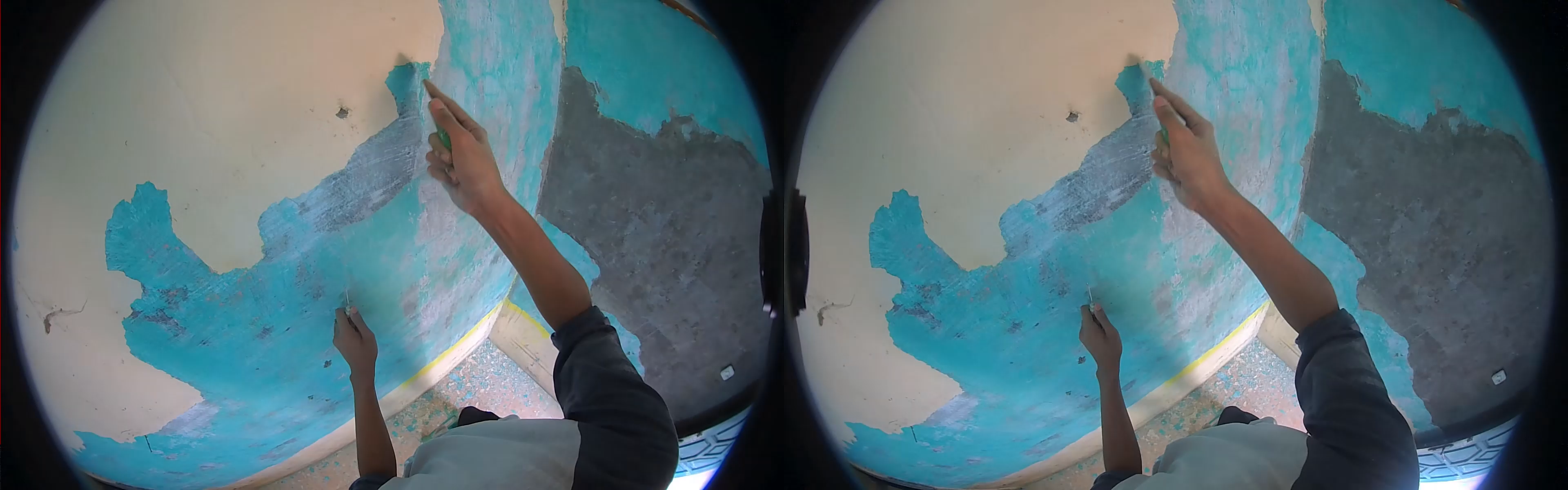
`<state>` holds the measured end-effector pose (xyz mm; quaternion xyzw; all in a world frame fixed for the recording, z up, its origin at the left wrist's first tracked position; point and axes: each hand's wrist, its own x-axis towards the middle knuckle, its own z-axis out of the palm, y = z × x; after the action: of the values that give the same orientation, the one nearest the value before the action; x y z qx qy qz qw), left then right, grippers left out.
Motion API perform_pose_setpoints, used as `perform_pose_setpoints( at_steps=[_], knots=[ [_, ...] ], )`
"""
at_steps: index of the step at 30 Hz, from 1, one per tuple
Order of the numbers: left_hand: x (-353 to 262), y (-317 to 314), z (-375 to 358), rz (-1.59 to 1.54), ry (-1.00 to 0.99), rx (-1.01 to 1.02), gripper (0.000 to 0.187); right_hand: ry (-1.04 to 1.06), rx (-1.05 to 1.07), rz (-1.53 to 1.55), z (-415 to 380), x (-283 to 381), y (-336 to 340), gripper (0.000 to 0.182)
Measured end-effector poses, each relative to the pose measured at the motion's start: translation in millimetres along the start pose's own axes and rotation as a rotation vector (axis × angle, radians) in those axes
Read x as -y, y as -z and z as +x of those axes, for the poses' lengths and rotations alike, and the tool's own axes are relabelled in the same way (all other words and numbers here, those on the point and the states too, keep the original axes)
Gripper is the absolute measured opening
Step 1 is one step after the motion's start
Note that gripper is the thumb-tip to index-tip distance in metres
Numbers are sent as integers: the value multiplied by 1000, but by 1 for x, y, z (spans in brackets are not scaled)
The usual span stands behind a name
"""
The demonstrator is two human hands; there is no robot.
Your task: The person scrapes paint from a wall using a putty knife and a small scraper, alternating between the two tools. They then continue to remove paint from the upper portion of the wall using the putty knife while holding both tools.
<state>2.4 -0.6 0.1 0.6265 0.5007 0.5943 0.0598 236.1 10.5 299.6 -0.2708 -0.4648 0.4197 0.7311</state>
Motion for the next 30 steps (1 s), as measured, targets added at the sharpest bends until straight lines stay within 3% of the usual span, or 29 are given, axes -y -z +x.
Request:
perform_pose_setpoints(
  at_steps=[3, 12, 18, 21, 23, 27, 30],
  knots=[
    [1, 3, -2, 8, 95, 78, 23, 0, -10, 28, 1, 0, 6, 57],
    [-1, 0, 0, 10, 31, 14, 28, -34, 52, 85, -20, -10, -8, 55],
    [4, -1, -1, 17, 8, 6, 27, 51, 30, -197, -23, -30, -1, 52],
    [-5, 4, 0, -7, 78, 52, 23, 204, -85, -433, -9, -54, 40, 46],
    [-6, 5, 0, 8, 84, 44, 22, 502, -166, -753, -2, -71, 70, 44],
    [-7, 4, 0, 9, 94, 50, 21, 429, -192, -886, -9, -51, 83, 40],
    [-3, 2, -1, 55, 58, 39, 20, 544, -153, -935, 11, -24, 70, 35]
  ],
)
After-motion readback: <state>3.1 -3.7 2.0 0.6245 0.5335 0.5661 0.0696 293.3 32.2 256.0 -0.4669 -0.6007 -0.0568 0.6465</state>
